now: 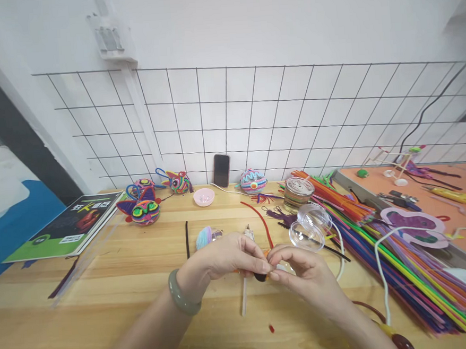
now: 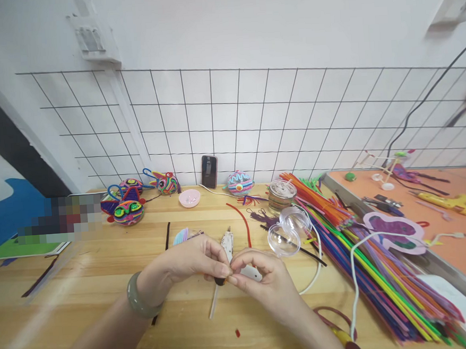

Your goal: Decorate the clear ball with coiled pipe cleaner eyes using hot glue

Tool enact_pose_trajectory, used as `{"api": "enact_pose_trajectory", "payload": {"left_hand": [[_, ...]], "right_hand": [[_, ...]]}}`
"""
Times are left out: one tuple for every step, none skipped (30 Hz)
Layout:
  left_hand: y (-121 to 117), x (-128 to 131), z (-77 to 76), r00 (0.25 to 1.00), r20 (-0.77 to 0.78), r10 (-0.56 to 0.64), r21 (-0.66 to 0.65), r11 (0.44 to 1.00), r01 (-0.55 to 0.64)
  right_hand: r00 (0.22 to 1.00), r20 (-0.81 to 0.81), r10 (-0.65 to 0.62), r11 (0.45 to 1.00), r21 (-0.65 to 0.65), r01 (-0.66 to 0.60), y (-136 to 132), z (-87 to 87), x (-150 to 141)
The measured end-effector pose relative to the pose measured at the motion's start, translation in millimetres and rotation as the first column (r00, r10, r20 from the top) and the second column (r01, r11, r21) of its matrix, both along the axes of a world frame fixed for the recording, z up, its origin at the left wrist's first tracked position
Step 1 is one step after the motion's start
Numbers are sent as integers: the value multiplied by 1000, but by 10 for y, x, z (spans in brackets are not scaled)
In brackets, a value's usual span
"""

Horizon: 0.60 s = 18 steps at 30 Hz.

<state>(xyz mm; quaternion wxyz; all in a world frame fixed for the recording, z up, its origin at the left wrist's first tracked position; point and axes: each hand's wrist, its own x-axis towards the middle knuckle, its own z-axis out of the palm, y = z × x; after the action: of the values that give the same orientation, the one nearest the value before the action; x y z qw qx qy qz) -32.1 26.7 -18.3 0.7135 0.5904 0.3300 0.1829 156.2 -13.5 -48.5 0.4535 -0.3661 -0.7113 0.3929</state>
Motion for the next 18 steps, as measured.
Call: {"api": "enact_pose_trajectory", "payload": {"left_hand": [[2,0,-1,1000,-1,-1,-3,1000,1],[3,-1,-2,1000,-3,-3,-8,1000,3],[5,-1,-3,1000,-5,-5,-14,1000,5],[6,-2,-4,1000,-6,-8,-20,1000,8],[7,-2,-5,1000,-6,-9,-26,1000,9],[8,-2,-5,1000,-6,-11,-30,1000,10],[8,-2,-6,1000,-6,-11,-31,999,11],[8,-2,-6,1000,-4,-12,-33,999,12],[8,-2,-6,1000,-4,-11,-34,999,11],[8,-3,-7,1000,-4,-9,-37,999,9],[8,-3,-8,1000,-4,-8,-39,999,7],[8,-4,-8,1000,-4,-7,-40,999,7],[8,-5,-9,1000,-2,-8,-40,999,8],[9,-5,-10,1000,-1,-11,-40,999,11],[9,-6,-9,1000,-1,-15,-39,999,15],[10,-5,-8,1000,-1,-18,-39,999,18],[10,-5,-5,1000,-4,-19,-39,999,19],[11,-4,-2,1000,-9,-19,-41,999,18]], "right_hand": [[1000,0,3,1000,-1,-3,0,-3,3],[1000,1,7,1000,-2,-7,1,-7,4],[1000,0,11,1000,-4,-11,1,-10,5],[1000,0,13,1000,-6,-13,2,-13,6],[1000,0,15,1000,-11,-15,3,-17,5],[1000,0,16,1000,-14,-16,4,-21,4],[1000,-2,16,1000,-19,-16,5,-25,4],[1000,-4,15,1000,-24,-15,7,-30,4],[1000,-6,15,1000,-27,-15,8,-34,4],[1000,-7,15,999,-29,-15,9,-39,6],[1000,-6,17,999,-28,-17,9,-44,7],[1000,-3,19,1000,-25,-19,9,-47,9],[1000,3,21,1000,-22,-21,9,-51,10],[1000,8,21,1000,-17,-21,8,-53,12],[1000,13,19,1000,-12,-19,7,-54,12],[1000,18,18,1000,-7,-18,7,-55,12],[1000,24,18,1000,0,-18,6,-54,12],[999,28,17,1000,10,-18,6,-53,12]]}}
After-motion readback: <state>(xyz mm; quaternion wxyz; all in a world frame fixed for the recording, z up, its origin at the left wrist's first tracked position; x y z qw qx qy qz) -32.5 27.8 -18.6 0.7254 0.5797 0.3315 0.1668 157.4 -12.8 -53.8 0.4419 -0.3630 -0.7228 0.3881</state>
